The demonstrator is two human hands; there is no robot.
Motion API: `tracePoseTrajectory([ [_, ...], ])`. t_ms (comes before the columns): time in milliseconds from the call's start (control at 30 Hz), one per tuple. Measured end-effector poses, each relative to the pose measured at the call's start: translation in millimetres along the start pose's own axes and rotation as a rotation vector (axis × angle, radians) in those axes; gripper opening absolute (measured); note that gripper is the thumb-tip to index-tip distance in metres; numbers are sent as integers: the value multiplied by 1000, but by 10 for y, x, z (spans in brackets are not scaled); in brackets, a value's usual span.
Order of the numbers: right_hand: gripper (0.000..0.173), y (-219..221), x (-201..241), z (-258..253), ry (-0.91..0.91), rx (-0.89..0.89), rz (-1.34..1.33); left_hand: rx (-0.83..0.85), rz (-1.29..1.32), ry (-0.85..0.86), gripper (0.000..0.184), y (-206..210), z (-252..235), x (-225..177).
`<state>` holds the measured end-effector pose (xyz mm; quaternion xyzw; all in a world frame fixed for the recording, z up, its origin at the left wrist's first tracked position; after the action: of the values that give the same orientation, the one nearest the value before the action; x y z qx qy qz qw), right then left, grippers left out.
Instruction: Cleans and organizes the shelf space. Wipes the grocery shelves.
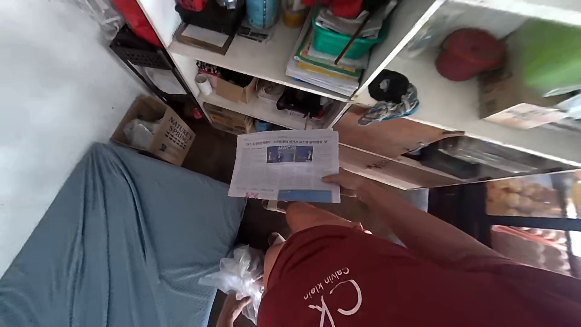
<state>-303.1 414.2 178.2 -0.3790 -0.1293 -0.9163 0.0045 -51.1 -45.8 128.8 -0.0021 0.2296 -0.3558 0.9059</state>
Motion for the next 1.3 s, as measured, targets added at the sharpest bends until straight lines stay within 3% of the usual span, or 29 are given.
tracePoseTrajectory([
  [33, 44, 20, 8, 52, -26, 4, -17, 51, -103, -66, 52, -142, 61, -128],
  [67, 44, 53, 35, 101, -54, 9, -43, -33, -170, -18, 46, -273, -24, -145],
  [100, 43, 99, 80, 144, -80, 9, -69, -320, -155, 213, 38, -395, -230, -61],
  [167, 41, 247, 180, 200, -134, 17, -140, -316, 84, 352, 38, -585, -506, -375],
  [200, 39, 355, 222, 216, -154, 25, -182, -231, 263, 449, 48, -606, -546, -745],
  [300, 40, 661, 246, 194, -212, 92, -271, -31, 825, 872, 101, -578, -565, -2091],
  [333, 40, 732, 227, 187, -212, 119, -256, -21, 1034, 991, 99, -645, -553, -2464],
  [400, 40, 762, 158, 178, -179, 180, -215, -127, 1369, 1059, 58, -865, -556, -2947],
  [433, 38, 714, 133, 157, -164, 203, -233, -212, 1418, 1005, 35, -957, -595, -3086],
  [500, 30, 505, 144, 88, -134, 172, -370, -263, 1369, 885, 21, -1011, -749, -3276],
  [667, 34, -430, 149, -341, -79, -21, -424, -34, 1182, 755, 29, -753, -1165, -3954],
  [800, 40, -1147, -38, -257, -12, -262, -367, 176, 799, 347, 26, -496, -1760, -4294],
  [867, 39, -1467, -282, -55, 25, -369, -382, 186, 523, 246, 41, -509, -1959, -4413],
  [933, 40, -1848, -710, 120, 122, -498, -205, 122, 278, 333, 55, -700, -2065, -4735],
  [1000, 39, -2116, -1152, 268, 334, -566, 165, 62, 75, 512, 50, -953, -2099, -5268],
  [1100, 49, -1985, -1222, 490, 632, -497, 580, 44, -108, 798, 42, -1176, -2035, -6283],
  [1167, 40, -1829, -1172, 549, 703, -488, 638, 143, -73, 853, 44, -1160, -1998, -6892],
  [1300, 33, -1429, -948, 595, 735, -528, 611, 552, 43, 805, 50, -752, -1966, -7678],
])
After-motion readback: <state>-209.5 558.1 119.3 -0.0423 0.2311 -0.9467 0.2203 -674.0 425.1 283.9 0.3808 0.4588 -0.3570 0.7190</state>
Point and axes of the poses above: each hand's wrist, its own z-axis away from the middle knuckle, its own y-axis out of the palm, x = y × z, the point moved 7 cm from there along -z, towards the middle knuckle, and after that the axes turned 11 degrees about x, right-handed, at the moved point
